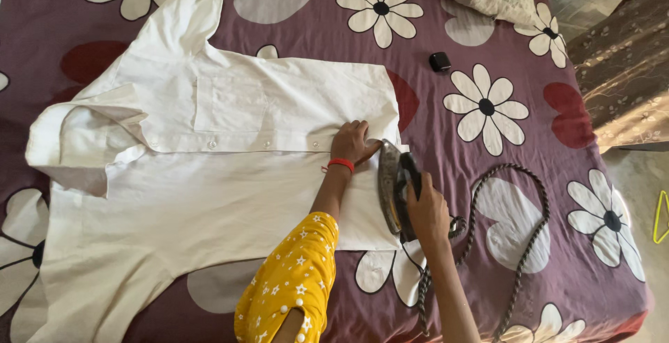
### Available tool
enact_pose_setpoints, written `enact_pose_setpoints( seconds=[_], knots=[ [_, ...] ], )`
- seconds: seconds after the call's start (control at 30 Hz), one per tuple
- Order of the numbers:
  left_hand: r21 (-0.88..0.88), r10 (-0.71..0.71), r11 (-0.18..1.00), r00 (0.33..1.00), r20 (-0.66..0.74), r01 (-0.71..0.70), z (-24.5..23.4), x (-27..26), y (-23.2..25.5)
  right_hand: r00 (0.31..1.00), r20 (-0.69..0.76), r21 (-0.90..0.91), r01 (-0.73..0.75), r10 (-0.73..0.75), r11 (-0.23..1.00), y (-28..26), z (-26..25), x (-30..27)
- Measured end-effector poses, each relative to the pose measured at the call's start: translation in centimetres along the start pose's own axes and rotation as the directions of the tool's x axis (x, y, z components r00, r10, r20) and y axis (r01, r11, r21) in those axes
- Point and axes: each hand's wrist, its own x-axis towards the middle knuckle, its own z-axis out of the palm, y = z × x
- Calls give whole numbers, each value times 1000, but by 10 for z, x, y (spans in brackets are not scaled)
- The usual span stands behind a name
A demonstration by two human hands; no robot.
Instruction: The person irons a white shirt laid out on a bed. They smooth the fabric with one hand while moving an iron across the shirt's body and sleeves with the other hand.
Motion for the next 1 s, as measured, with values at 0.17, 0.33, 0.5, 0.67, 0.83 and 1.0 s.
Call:
enact_pose_setpoints(
  seconds=[0.17, 0.33, 0.5, 0.67, 0.83, 1.0],
  knots=[
    [51, -107, 994, 987, 118, 101, 8, 26, -5, 993, 109, -56, 50, -44, 997, 1, 11, 18],
    [109, -144, 986, 981, 132, 130, 20, 39, -8, 989, 141, -151, 61, -40, 987, 1, 18, 22],
    [42, -68, 997, 995, 67, 65, 14, 27, -11, 998, 53, -200, 28, -17, 979, 17, 23, 37],
    [19, -84, 996, 992, 94, 82, 7, 26, -9, 998, -12, -207, -59, 58, 977, 36, 27, 57],
    [46, -45, 998, 987, 156, 38, 0, 14, -4, 999, -33, -203, -43, 37, 978, 50, 37, 68],
    [49, 280, 958, 960, 21, -281, -27, -28, -18, 998, -68, -151, -15, 4, 988, 50, 36, 72]
  ],
)
